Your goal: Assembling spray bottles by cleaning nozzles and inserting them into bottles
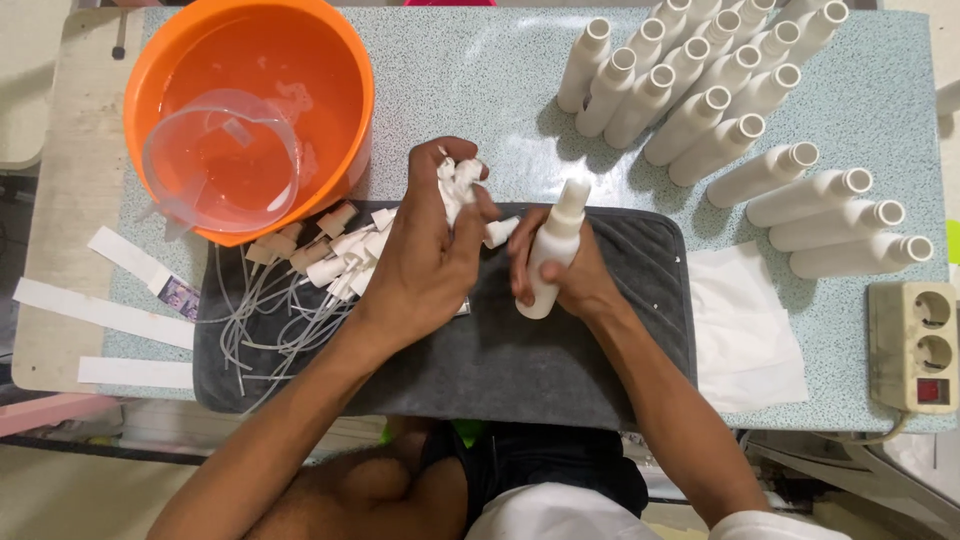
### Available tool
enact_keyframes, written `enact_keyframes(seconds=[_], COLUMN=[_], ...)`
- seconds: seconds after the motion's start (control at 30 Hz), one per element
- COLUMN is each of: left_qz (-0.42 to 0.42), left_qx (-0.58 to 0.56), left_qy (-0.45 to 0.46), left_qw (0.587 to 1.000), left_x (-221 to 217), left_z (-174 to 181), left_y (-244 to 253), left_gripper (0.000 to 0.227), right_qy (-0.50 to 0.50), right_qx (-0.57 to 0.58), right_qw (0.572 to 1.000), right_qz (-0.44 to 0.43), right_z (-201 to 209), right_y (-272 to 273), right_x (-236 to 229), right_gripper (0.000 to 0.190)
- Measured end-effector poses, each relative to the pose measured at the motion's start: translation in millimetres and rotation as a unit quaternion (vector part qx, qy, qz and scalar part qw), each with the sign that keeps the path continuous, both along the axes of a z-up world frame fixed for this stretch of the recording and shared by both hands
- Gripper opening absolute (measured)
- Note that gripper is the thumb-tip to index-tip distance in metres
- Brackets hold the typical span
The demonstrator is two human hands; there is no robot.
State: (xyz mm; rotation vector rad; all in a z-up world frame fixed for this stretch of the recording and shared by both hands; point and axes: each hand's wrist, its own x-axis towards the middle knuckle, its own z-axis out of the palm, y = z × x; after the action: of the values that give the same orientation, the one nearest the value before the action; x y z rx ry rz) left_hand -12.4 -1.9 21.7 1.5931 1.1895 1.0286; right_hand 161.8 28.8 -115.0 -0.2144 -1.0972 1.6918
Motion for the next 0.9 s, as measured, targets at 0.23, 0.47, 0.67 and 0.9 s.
enact_keyframes(seconds=[0.23,0.47,0.67,0.9], left_qz=[-0.010,-0.007,-0.057,-0.100], left_qx=[0.182,0.187,0.218,0.405], left_qy=[0.084,0.110,0.139,0.244], left_qw=[0.980,0.976,0.964,0.875], left_x=[-3,4,10,24], left_z=[2,-8,-21,-33], left_y=[9,12,10,-6], left_gripper=[0.011,0.025,0.035,0.021], right_qy=[0.008,0.168,0.093,0.155], right_qx=[-0.147,-0.298,-0.264,-0.263], right_qw=[0.989,0.929,0.955,0.947], right_qz=[0.035,0.140,0.096,0.100], right_z=[17,23,29,45], right_y=[-4,-9,-14,-11], right_x=[5,10,6,3], right_gripper=[0.113,0.064,0.045,0.057])
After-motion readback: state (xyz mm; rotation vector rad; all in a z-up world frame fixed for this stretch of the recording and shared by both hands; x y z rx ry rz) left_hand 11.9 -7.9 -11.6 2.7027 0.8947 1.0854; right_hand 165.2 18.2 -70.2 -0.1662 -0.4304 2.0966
